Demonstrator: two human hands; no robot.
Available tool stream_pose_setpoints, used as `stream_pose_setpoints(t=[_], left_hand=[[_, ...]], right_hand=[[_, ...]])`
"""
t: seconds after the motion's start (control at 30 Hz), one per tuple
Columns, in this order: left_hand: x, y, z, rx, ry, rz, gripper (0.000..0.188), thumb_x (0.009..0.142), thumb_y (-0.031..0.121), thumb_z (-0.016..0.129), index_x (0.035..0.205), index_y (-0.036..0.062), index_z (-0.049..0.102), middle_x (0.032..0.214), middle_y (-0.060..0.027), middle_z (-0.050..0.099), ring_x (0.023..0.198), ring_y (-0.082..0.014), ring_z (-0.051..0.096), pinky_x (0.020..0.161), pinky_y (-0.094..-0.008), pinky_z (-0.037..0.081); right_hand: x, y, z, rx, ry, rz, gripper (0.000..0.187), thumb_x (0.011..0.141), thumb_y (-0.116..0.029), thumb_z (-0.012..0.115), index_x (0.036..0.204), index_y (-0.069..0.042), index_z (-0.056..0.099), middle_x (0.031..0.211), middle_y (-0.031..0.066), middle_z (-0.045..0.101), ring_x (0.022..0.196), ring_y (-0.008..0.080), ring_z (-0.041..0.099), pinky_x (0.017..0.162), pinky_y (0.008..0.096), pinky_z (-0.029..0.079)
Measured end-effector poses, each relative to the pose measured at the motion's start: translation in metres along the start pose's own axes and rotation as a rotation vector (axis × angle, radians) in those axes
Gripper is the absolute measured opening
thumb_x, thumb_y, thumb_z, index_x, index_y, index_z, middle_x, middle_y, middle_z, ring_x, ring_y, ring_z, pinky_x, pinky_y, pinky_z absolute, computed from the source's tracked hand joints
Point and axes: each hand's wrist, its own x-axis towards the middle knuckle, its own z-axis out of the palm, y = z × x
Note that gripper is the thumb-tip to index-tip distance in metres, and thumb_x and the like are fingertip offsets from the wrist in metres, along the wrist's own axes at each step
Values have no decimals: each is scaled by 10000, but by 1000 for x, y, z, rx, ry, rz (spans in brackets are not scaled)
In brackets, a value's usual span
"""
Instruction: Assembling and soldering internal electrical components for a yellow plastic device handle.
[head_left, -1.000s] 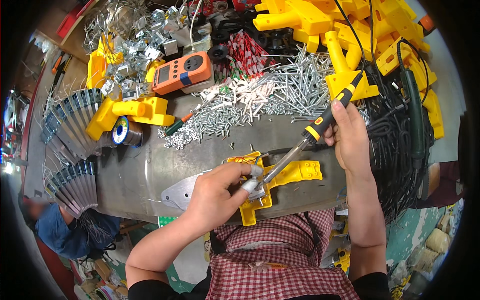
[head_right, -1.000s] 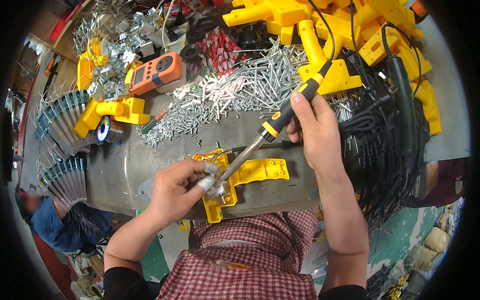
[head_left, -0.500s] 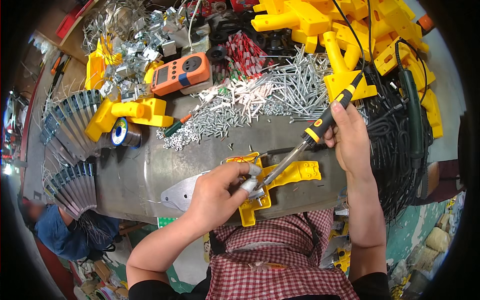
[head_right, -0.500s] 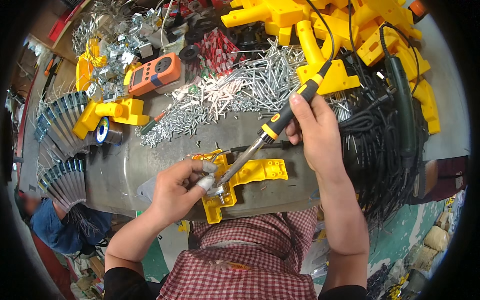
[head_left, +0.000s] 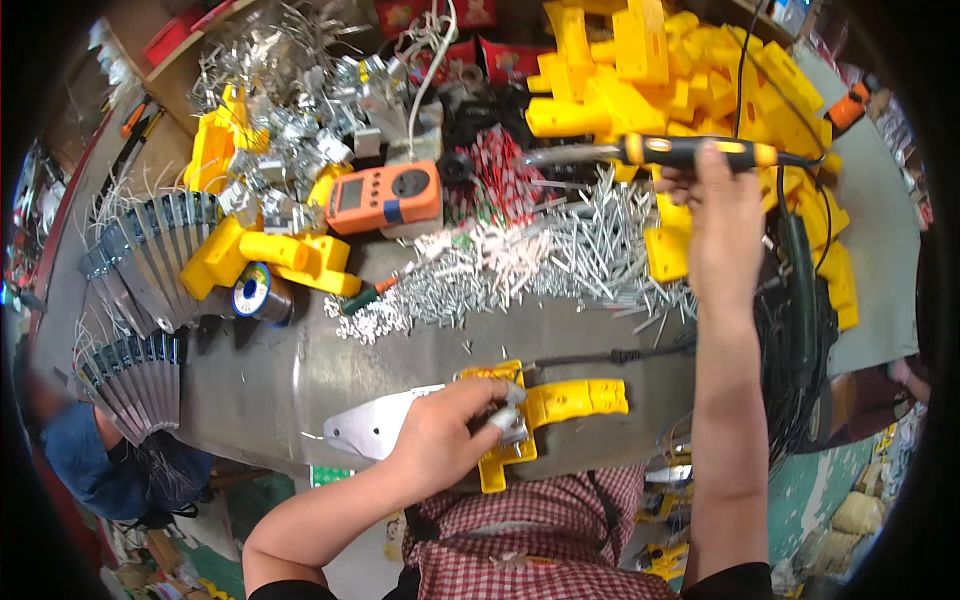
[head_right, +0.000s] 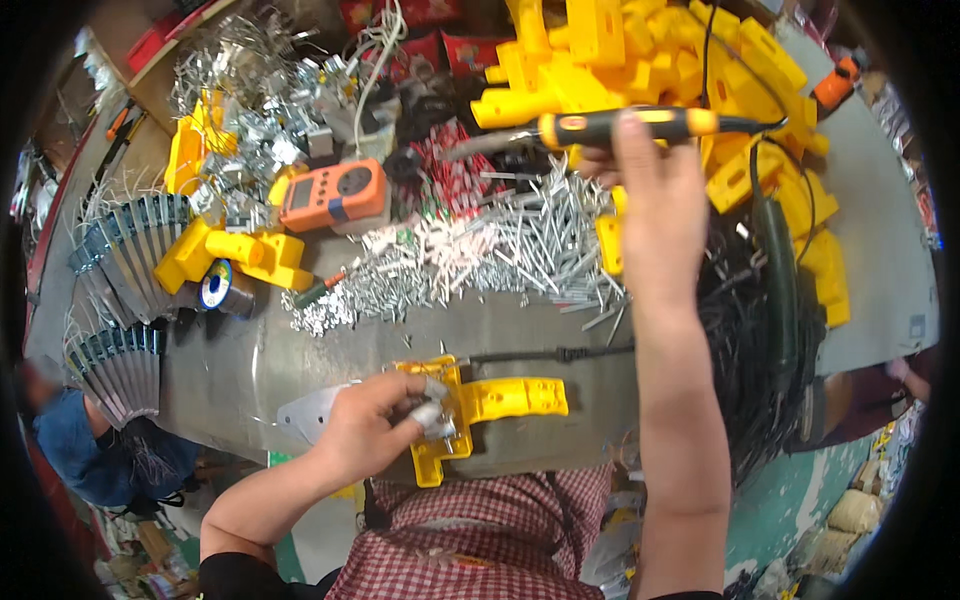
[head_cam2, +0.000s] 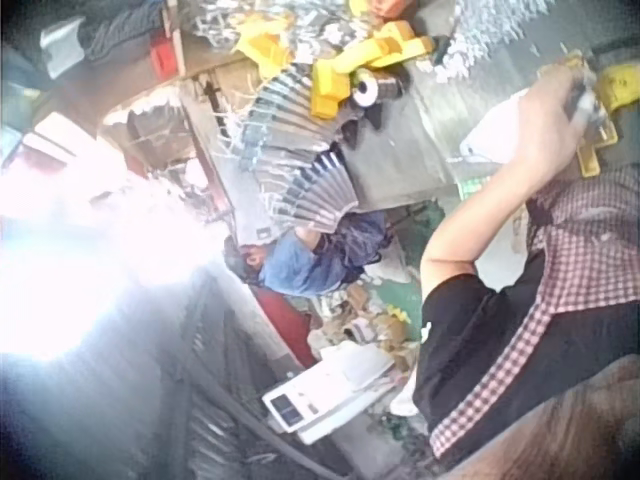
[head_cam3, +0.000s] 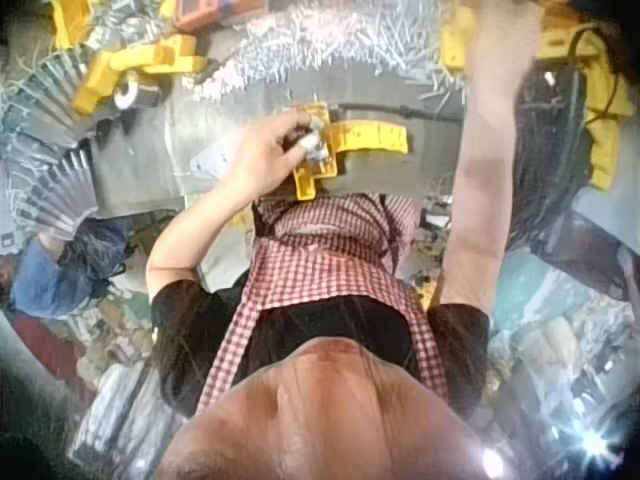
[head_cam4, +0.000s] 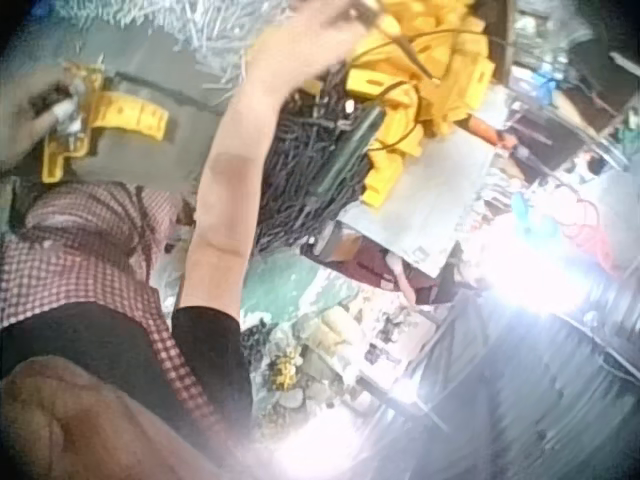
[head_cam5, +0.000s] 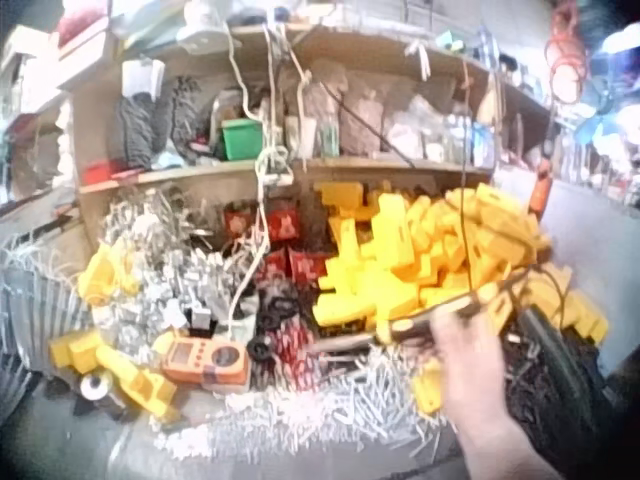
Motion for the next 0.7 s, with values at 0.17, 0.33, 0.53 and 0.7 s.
stream_pose_setpoints(t=[0.17, 0.33, 0.53, 0.7], left_hand=[[-2, 1, 0, -2, -1, 62, 254, 795, 77, 692, 1044, 64, 644, 821, -82, 624, 652, -139, 613, 607, -264, 499], [0, 1, 0, -5, 24, 100, 254, 796, 88, 689, 1046, 74, 644, 841, -94, 635, 649, -162, 621, 603, -276, 507], [4, -2, 2, -12, 29, 108, 264, 789, 87, 692, 1048, 77, 642, 840, -95, 637, 651, -175, 630, 604, -286, 509], [2, -4, 0, -23, 42, 118, 269, 783, 77, 694, 1046, 75, 643, 830, -97, 635, 652, -185, 634, 608, -289, 510]], right_hand=[[25, 19, 66, -225, -78, -302, 231, 916, -183, 587, 1046, 2, 539, 891, 99, 633, 799, 171, 642, 702, 315, 495], [59, 58, 116, -334, -170, -412, 228, 862, -162, 616, 1044, -43, 549, 929, 180, 621, 882, 368, 608, 742, 399, 473], [44, 71, 97, -997, -334, -446, 269, 800, -205, 650, 1019, -64, 584, 861, 159, 617, 848, 362, 583, 767, 496, 406], [-25, 22, 53, -679, -1208, 138, 235, 857, -238, 574, 918, -23, 648, 893, 165, 654, 903, 336, 618, 812, 428, 465]])
